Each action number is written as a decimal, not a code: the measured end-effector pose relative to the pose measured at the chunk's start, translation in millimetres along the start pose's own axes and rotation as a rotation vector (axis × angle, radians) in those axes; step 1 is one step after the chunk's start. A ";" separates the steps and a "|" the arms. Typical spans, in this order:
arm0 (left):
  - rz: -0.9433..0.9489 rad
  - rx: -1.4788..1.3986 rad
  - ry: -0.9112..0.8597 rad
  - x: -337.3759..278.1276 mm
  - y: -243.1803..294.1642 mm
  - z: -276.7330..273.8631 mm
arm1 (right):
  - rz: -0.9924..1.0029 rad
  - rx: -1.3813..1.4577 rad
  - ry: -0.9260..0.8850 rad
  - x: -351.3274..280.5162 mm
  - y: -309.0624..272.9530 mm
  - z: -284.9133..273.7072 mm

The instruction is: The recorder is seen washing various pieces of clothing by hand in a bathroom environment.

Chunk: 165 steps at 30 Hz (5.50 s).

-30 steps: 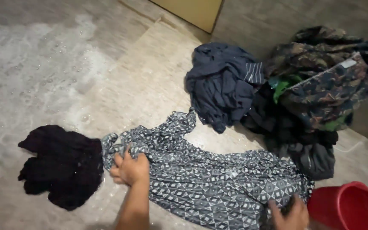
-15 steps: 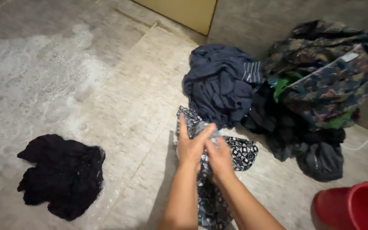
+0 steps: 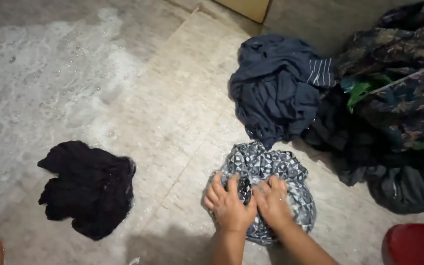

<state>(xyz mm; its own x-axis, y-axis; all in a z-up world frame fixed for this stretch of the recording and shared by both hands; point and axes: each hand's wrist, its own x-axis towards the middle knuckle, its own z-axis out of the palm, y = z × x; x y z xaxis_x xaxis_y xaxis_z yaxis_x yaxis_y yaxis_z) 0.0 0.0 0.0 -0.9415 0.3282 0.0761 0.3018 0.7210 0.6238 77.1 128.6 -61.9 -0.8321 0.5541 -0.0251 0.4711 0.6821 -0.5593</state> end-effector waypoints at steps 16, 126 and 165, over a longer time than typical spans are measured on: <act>-0.302 -0.596 -0.045 55.5 25.8 -17.9 | 0.488 1.010 -0.046 56.6 -75.2 -23.9; -0.632 0.111 -0.278 112.8 -36.9 -10.5 | 0.025 -0.089 -0.176 125.1 -99.2 36.3; -0.342 -0.096 0.047 43.6 -62.0 -4.3 | 0.084 0.201 -0.150 63.3 -122.6 28.5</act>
<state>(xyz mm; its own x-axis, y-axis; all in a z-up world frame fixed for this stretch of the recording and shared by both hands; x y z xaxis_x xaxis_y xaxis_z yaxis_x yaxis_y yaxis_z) -60.4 -33.0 -32.0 -0.9922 0.0479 -0.1151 -0.0451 0.7229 0.6895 -41.7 66.5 -18.5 -0.8337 0.5178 -0.1922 0.4851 0.5202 -0.7029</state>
